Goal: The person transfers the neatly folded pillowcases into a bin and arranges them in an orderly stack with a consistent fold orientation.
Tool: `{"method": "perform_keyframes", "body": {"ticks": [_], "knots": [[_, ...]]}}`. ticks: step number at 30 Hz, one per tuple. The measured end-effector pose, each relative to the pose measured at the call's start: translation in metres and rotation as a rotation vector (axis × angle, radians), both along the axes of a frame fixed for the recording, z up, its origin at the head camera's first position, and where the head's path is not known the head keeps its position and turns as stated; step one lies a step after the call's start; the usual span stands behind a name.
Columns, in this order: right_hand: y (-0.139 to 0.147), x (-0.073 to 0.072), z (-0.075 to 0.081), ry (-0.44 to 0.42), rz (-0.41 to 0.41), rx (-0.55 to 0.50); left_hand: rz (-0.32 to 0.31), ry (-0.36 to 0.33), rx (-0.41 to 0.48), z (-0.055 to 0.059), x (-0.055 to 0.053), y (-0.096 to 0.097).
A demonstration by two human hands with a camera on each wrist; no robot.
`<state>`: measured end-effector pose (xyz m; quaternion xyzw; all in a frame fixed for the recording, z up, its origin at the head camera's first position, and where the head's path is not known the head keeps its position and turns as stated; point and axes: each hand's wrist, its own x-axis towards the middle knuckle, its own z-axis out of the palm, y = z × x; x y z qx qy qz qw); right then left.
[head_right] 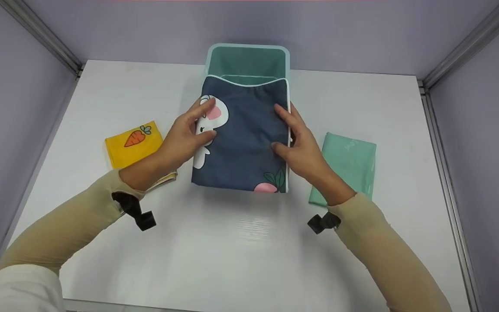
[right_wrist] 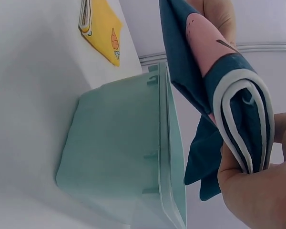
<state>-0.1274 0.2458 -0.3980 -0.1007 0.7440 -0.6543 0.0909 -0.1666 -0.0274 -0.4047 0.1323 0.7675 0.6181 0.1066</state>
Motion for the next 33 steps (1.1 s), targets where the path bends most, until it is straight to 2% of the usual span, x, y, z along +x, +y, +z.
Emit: {"method": "perform_keyframes", "body": {"ticks": [8,13,22,27,33], "knots": [[0.001,-0.011,0.005,-0.073,-0.001,0.076,0.016,-0.019,-0.027,0.002,-0.011,0.001],[0.0,-0.019,0.005,-0.065,-0.002,0.089,0.026,-0.038,-0.038,0.004,-0.018,0.001],[0.0,-0.038,0.005,-0.056,-0.036,0.084,0.035,-0.056,-0.075,0.011,-0.037,0.005],[0.0,-0.047,0.006,-0.084,-0.049,0.131,0.039,-0.086,-0.096,0.012,-0.048,0.007],[-0.003,-0.06,0.01,-0.127,-0.07,0.125,0.048,-0.095,-0.11,0.013,-0.06,0.007]]}}
